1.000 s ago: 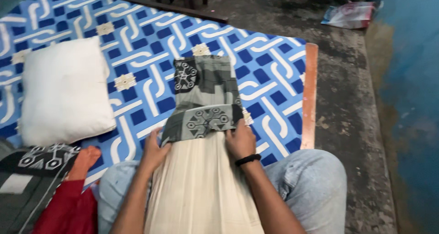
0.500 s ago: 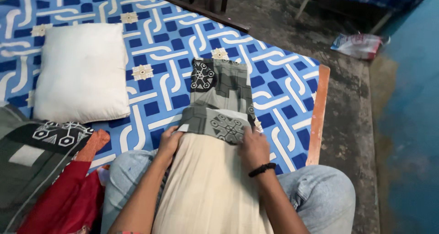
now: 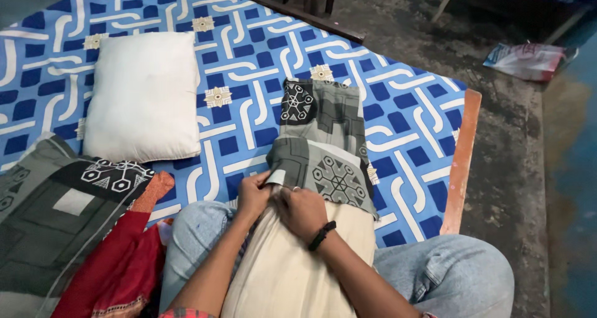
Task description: The person inserts a pillow into a patterned pillowcase while sitting on a bed. They align the pillow with the case opening, push it in, and adjust the corners to fit the pillowcase properly.
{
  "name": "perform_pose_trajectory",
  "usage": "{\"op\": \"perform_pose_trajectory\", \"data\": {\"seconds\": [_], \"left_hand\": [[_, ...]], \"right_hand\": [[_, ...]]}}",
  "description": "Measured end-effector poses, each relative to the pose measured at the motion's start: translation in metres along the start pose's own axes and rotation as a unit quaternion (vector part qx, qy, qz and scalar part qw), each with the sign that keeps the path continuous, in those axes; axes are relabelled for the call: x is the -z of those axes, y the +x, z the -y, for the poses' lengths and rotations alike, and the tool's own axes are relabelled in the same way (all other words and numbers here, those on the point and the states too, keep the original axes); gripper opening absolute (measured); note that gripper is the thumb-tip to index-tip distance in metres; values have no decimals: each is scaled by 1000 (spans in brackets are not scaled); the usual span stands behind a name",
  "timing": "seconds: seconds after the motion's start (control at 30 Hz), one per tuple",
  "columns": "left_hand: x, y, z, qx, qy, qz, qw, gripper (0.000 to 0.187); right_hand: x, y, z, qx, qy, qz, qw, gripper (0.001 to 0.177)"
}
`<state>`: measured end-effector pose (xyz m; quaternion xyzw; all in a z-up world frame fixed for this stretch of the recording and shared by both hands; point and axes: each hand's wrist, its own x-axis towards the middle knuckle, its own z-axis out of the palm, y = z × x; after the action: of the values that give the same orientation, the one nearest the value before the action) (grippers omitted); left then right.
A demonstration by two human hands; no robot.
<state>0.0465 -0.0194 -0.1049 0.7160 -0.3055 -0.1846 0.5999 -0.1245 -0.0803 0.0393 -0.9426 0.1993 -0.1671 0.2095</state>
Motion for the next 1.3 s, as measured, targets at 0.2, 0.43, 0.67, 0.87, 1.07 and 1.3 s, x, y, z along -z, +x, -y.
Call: {"op": "perform_pose_trajectory", "data": {"seconds": [0.2, 0.43, 0.67, 0.87, 1.07, 1.3], "left_hand": [[13, -23, -77, -122, 199, -93, 968, 34], [18, -47, -94, -201, 177, -84, 960, 29], [5, -13, -40, -1, 64, 5, 998, 35], [1, -19, -47, 0, 180, -23, 983, 36], [11, -36, -94, 54, 256, -9, 965, 35], [12, -38, -108, 25, 401, -2, 916, 25]], "right_hand": [[4, 3, -2, 3, 29, -68, 997, 19], [19, -4, -4, 6, 72, -117, 991, 14], [4, -1, 3, 44, 78, -48, 995, 13], [30, 0, -3, 23, 122, 54, 991, 17], [88, -32, -68, -175, 155, -17, 972, 41], [36, -73, -158, -438, -11, 160, 885, 85]]}}
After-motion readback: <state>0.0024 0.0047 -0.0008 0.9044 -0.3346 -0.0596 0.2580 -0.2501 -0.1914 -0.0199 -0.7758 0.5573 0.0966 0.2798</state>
